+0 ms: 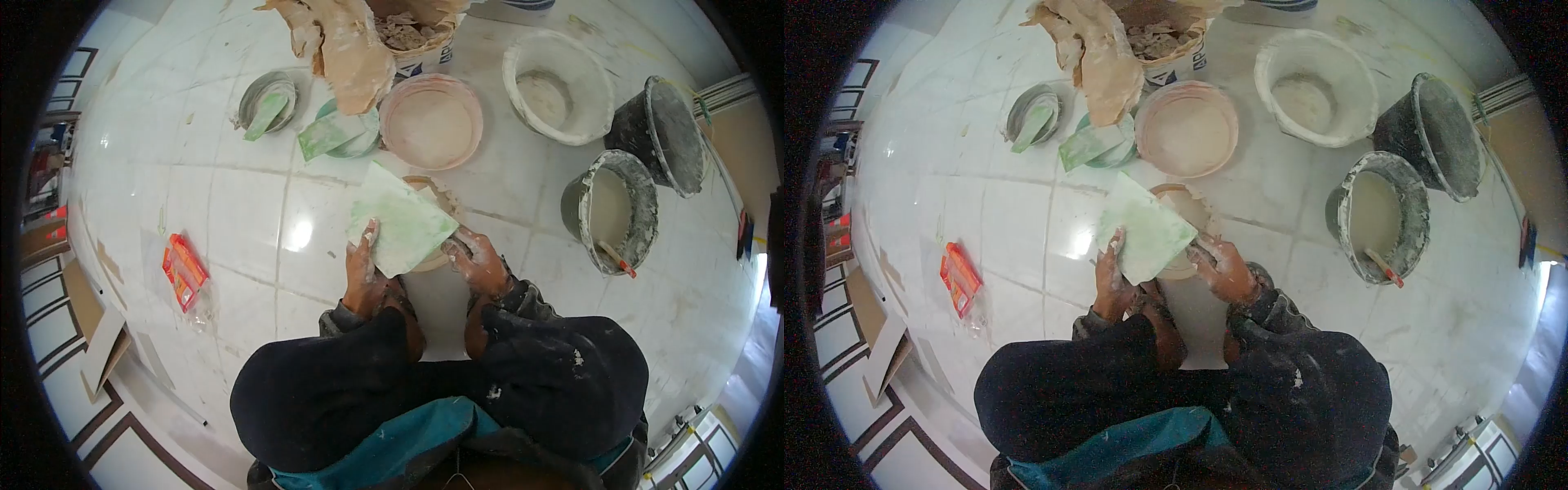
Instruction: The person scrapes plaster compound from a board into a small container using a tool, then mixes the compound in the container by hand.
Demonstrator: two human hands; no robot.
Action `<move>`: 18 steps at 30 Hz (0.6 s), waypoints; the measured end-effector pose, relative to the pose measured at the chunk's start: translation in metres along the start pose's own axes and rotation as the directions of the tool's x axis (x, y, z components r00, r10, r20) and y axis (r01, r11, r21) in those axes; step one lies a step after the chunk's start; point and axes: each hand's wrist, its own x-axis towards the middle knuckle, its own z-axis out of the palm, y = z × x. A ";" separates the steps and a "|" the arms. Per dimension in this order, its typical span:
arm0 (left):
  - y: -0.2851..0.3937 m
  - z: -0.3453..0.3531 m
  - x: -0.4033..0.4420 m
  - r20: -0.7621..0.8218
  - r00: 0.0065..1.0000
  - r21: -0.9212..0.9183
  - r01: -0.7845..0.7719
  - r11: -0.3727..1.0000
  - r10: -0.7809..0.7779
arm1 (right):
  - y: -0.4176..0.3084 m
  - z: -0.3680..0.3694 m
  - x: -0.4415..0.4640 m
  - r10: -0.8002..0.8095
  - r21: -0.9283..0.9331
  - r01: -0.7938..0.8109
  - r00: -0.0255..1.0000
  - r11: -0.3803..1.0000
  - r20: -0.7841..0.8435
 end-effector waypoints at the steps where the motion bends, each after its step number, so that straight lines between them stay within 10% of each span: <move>1: 0.001 -0.002 0.000 -0.014 1.000 0.066 0.002 0.998 -0.001 | 0.005 -0.002 -0.002 0.052 -0.034 -0.052 0.999 0.998 0.007; 11: 0.000 -0.023 0.006 -0.012 0.998 0.070 -0.055 0.996 0.056 | 0.004 -0.008 -0.002 -0.043 -0.106 0.051 0.996 0.993 0.078; 14: 0.004 -0.024 0.008 0.077 0.997 -0.216 0.006 0.976 0.011 | 0.000 -0.006 -0.002 0.011 0.018 -0.010 0.999 1.000 -0.034; 16: -0.005 -0.026 0.013 0.061 0.995 0.002 -0.074 0.997 0.073 | -0.029 -0.012 0.000 0.218 0.439 -0.218 0.975 0.872 0.050; 18: -0.012 -0.026 0.014 0.085 0.995 -0.015 -0.057 0.998 0.058 | -0.020 -0.009 0.005 0.190 0.479 -0.187 0.981 0.858 0.041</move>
